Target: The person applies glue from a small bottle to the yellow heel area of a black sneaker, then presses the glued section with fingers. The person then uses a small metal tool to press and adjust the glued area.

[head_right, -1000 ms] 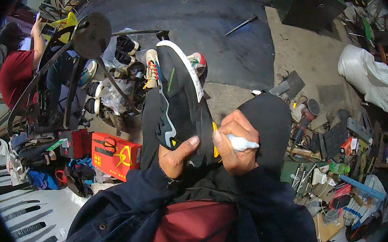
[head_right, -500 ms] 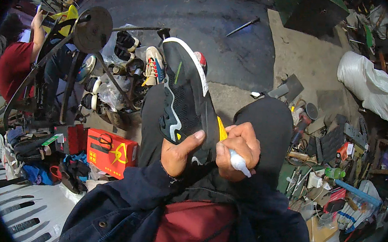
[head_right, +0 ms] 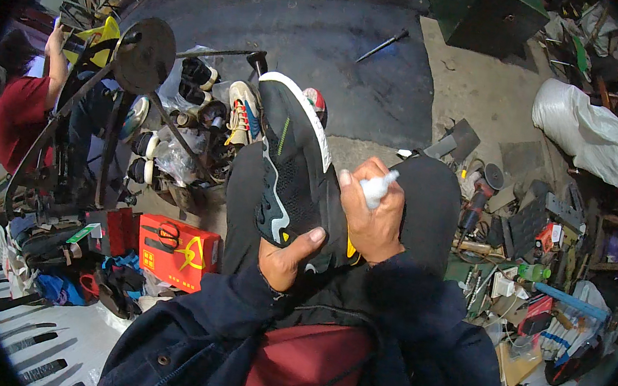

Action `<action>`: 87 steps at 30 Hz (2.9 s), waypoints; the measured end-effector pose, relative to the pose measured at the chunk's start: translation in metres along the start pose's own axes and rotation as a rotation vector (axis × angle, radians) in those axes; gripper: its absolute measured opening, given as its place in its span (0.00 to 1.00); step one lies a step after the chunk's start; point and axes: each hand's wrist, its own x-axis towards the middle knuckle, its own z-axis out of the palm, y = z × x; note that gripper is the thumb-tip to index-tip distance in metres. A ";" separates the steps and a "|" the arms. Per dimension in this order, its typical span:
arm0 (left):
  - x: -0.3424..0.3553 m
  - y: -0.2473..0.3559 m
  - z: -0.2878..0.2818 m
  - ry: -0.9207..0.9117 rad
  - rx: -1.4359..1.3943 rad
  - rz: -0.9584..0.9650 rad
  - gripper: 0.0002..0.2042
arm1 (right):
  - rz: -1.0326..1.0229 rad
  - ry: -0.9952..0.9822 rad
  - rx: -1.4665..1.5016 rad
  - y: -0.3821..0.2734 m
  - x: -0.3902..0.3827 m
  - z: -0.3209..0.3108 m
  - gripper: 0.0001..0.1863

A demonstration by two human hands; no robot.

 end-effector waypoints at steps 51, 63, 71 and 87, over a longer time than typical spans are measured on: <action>-0.001 0.014 0.000 -0.036 0.195 -0.035 0.29 | 0.167 -0.047 0.240 -0.007 -0.004 -0.003 0.17; -0.002 0.009 0.009 0.082 -0.001 -0.187 0.32 | 0.022 -0.040 0.168 0.001 -0.003 -0.007 0.11; -0.006 0.015 0.007 0.101 0.086 -0.170 0.22 | 0.061 0.009 0.370 0.002 -0.008 -0.005 0.15; 0.011 0.016 -0.001 -0.065 0.046 -0.150 0.33 | 0.105 -0.113 0.262 0.000 0.001 -0.007 0.11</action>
